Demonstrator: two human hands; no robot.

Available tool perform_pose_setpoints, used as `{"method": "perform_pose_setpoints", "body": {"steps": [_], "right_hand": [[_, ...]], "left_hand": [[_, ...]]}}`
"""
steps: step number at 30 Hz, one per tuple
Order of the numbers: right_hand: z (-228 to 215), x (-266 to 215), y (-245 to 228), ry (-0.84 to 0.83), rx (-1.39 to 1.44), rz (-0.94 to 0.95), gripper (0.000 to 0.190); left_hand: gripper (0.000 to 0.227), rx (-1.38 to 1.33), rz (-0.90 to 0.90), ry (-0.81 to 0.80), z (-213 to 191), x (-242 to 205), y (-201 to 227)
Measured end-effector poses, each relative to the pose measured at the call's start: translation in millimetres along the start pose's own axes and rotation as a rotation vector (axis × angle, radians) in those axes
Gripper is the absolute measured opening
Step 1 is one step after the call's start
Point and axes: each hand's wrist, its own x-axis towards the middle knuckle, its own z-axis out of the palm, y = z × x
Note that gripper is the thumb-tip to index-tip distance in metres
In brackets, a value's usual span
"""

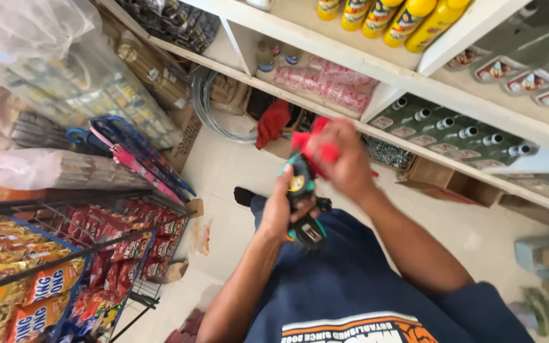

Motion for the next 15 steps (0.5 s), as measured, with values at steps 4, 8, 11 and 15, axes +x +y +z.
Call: {"method": "perform_pose_setpoints", "body": {"steps": [4, 8, 11, 15], "right_hand": [[-12.3, -12.9, -22.4, 0.002, 0.029, -0.088, 0.013], [-10.8, -10.4, 2.6, -0.097, -0.008, -0.076, 0.024], [-22.4, 2.2, -4.2, 0.011, 0.082, 0.078, 0.021], [-12.4, -31.2, -4.3, 0.069, 0.430, 0.242, 0.030]], "left_hand": [[0.074, -0.100, 0.014, -0.007, 0.7, -7.3, 1.3], [0.076, -0.085, -0.041, -0.116, -6.0, -5.0, 1.9], [0.085, -0.219, -0.174, -0.347, -23.4, -6.1, -6.2], [0.084, -0.256, -0.158, -0.467, -27.8, -4.8, 1.9]]}}
